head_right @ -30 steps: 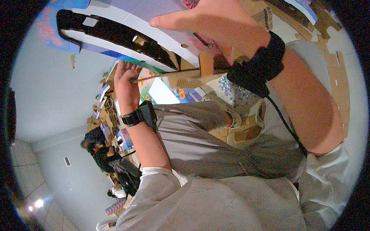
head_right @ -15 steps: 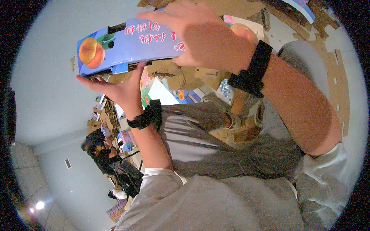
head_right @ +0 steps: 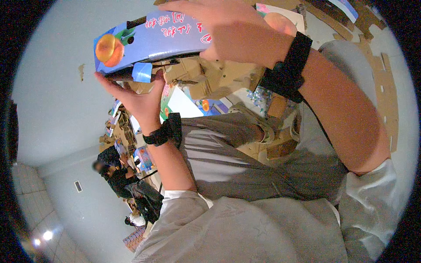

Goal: The user is assembling and organizing various cardboard boxes and pieces on the floor.

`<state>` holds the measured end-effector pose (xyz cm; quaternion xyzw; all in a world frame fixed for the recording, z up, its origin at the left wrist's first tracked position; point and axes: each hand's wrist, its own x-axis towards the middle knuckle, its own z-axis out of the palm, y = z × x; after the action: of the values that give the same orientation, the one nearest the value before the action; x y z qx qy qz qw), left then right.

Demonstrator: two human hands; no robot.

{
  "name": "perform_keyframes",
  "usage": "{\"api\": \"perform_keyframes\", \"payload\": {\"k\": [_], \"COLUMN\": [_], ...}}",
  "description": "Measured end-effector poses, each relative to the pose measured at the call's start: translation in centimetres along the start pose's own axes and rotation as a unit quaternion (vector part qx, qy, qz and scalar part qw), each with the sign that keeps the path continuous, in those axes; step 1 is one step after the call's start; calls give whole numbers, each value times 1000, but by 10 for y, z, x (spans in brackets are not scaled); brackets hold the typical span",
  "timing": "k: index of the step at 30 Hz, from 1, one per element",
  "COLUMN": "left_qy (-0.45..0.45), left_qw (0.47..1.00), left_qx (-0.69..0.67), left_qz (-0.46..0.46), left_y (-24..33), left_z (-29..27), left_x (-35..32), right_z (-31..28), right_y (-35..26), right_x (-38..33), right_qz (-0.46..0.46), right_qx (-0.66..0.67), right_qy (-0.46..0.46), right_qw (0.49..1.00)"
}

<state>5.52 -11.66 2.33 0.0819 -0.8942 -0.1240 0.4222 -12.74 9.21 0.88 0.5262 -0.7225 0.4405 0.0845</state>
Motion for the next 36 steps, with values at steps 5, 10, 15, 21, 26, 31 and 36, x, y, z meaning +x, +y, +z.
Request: {"api": "perform_keyframes", "payload": {"k": [5,10,15,21,26,31,36], "left_qy": [-24,-90,-105,-110,-127,-216,-98], "left_qw": [998,988,982,982,979,972,976], "left_qx": [49,115,151,153,157,27,-130], "left_qz": [-25,-51,-47,-15,2,-87,-143], "left_y": [-23,-44,-48,-46,-47,-59,-73], "left_z": [-7,-18,-22,-23,-26,-27,-24], "left_x": [-1,-3,-10,-12,-17,-29,-33], "right_z": [-21,-72,-97,-55,-58,-55,-55], "right_y": [-4,-34,-22,16,21,22,27], "right_x": [10,-2,9,3,-1,-11,4], "right_qz": [-17,97,206,28,38,-5,76], "right_qx": [144,192,390,176,203,147,189], "right_qy": [-23,-87,-171,-90,-94,-43,-30], "right_qw": [989,973,881,980,974,988,979]}}
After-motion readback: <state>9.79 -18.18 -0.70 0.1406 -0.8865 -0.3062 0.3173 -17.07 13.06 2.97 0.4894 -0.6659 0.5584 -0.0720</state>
